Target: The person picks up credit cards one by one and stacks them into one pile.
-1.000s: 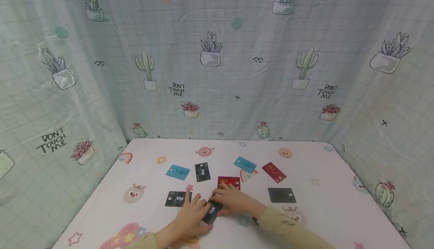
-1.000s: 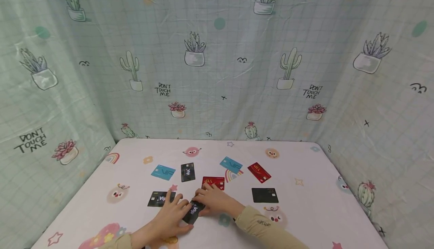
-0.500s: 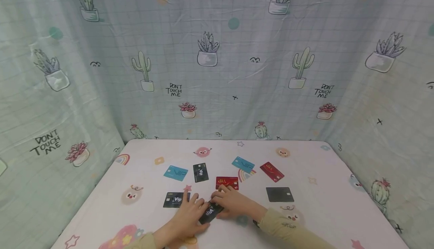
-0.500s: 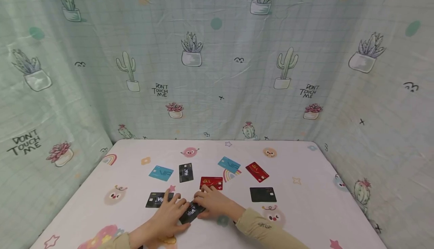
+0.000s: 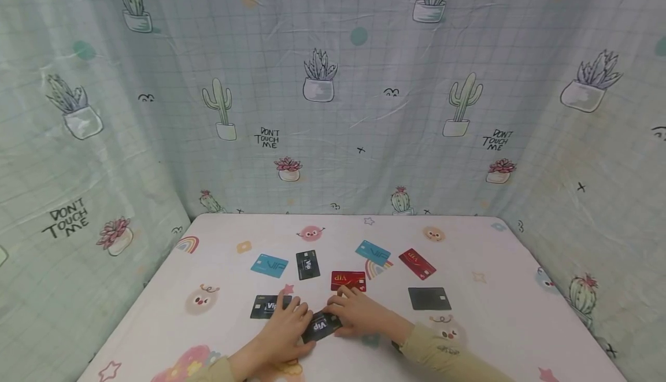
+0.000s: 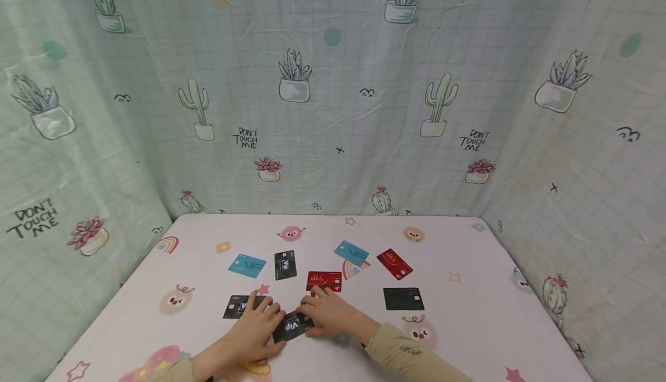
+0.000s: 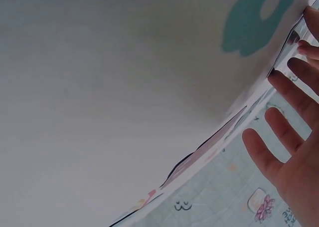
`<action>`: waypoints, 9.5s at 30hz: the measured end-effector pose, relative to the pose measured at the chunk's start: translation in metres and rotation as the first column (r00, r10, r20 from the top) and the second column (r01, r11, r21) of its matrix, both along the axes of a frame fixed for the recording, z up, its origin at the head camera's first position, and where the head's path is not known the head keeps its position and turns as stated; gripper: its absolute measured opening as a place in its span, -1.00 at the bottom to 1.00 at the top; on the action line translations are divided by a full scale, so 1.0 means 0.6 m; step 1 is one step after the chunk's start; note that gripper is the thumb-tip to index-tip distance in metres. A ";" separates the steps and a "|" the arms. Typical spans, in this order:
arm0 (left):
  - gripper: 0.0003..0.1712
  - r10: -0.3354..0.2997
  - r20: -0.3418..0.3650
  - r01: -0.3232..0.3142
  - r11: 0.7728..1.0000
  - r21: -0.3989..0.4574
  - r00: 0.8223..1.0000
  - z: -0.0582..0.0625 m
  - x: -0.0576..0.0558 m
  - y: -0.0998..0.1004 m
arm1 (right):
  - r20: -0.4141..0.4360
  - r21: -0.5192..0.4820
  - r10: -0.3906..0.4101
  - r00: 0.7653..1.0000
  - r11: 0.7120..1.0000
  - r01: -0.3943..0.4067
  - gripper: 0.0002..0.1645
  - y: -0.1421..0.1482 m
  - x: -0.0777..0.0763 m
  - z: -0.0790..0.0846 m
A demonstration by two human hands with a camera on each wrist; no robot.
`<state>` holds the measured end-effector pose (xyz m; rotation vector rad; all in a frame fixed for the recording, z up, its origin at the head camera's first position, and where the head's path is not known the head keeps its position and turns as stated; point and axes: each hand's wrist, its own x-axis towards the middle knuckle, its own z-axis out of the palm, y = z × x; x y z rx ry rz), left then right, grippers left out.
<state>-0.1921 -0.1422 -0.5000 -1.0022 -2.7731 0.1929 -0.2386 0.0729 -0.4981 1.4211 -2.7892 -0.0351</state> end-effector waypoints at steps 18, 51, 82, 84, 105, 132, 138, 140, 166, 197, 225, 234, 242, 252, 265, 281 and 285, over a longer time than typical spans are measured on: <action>-0.31 -0.006 0.018 0.005 1.000 0.008 1.000 -0.005 0.001 -0.009 | -0.059 0.025 0.038 0.998 0.999 -0.036 -0.34 0.004 0.005 0.000; -0.26 -0.096 -0.035 0.092 0.992 -0.091 0.995 -0.011 -0.027 -0.006 | -0.095 0.032 0.080 0.992 0.997 -0.077 -0.38 0.003 -0.002 -0.010; -0.25 -0.026 0.035 0.028 0.998 -0.050 0.999 -0.004 -0.018 0.000 | -0.106 0.030 0.021 0.994 0.999 -0.018 -0.36 0.002 0.008 0.002; -0.26 -0.029 0.027 0.031 0.998 -0.052 0.999 -0.004 -0.017 0.000 | -0.101 0.028 0.017 0.995 1.000 -0.014 -0.37 0.001 0.008 0.004; -0.29 -0.053 -0.045 0.051 0.998 -0.038 0.998 -0.001 -0.020 0.004 | 0.021 -0.008 -0.054 0.998 0.999 0.054 -0.31 0.006 0.013 0.013; -0.30 -0.076 -0.039 0.076 0.997 -0.005 0.996 0.004 -0.042 0.017 | -0.073 -0.067 -0.046 0.996 0.997 0.042 -0.35 0.033 0.004 0.006; -0.31 -0.066 -0.029 0.066 0.998 -0.011 0.997 0.006 -0.045 0.020 | -0.065 -0.079 -0.068 0.996 0.995 0.063 -0.36 0.039 0.004 0.008; -0.30 -0.063 -0.022 0.063 0.998 -0.009 0.998 0.006 -0.046 0.021 | -0.063 -0.082 -0.073 0.995 0.994 0.067 -0.36 0.040 0.003 0.007; -0.34 -0.103 -0.165 0.105 0.994 0.001 0.981 -0.001 -0.081 0.038 | -0.030 -0.086 -0.185 0.982 0.980 0.182 -0.24 0.057 -0.013 0.012; -0.41 -0.129 -0.143 0.128 0.992 -0.014 0.981 0.008 -0.128 0.061 | -0.074 -0.143 -0.274 0.959 0.954 0.262 -0.29 0.076 -0.046 0.010; -0.44 -0.071 -0.058 0.074 0.996 0.045 0.996 0.002 -0.166 0.075 | -0.008 -0.156 -0.332 0.943 0.932 0.327 -0.37 0.079 -0.076 0.005; -0.43 -0.058 -0.045 0.059 0.998 0.035 0.997 -0.001 -0.170 0.077 | -0.018 -0.153 -0.328 0.945 0.934 0.321 -0.39 0.079 -0.077 0.003; -0.46 -0.062 -0.055 0.063 0.998 0.012 0.997 -0.006 -0.174 0.076 | -0.019 -0.142 -0.309 0.951 0.942 0.304 -0.41 0.081 -0.080 -0.003; -0.49 -0.058 -0.042 0.058 0.998 0.006 0.997 -0.001 -0.168 0.075 | -0.016 -0.138 -0.291 0.957 0.948 0.286 -0.43 0.080 -0.081 -0.002; -0.45 -0.057 -0.005 0.057 0.998 0.033 0.998 -0.003 -0.173 0.071 | -0.020 -0.124 -0.282 0.959 0.953 0.277 -0.44 0.081 -0.082 -0.005; -0.45 -0.079 -0.019 0.079 0.997 0.019 0.997 -0.003 -0.177 0.067 | -0.001 -0.139 -0.280 0.960 0.951 0.277 -0.44 0.082 -0.081 0.001; -0.45 -0.079 -0.007 0.079 0.997 0.026 0.997 -0.002 -0.177 0.067 | 0.018 -0.148 -0.278 0.960 0.949 0.277 -0.44 0.083 -0.080 0.003</action>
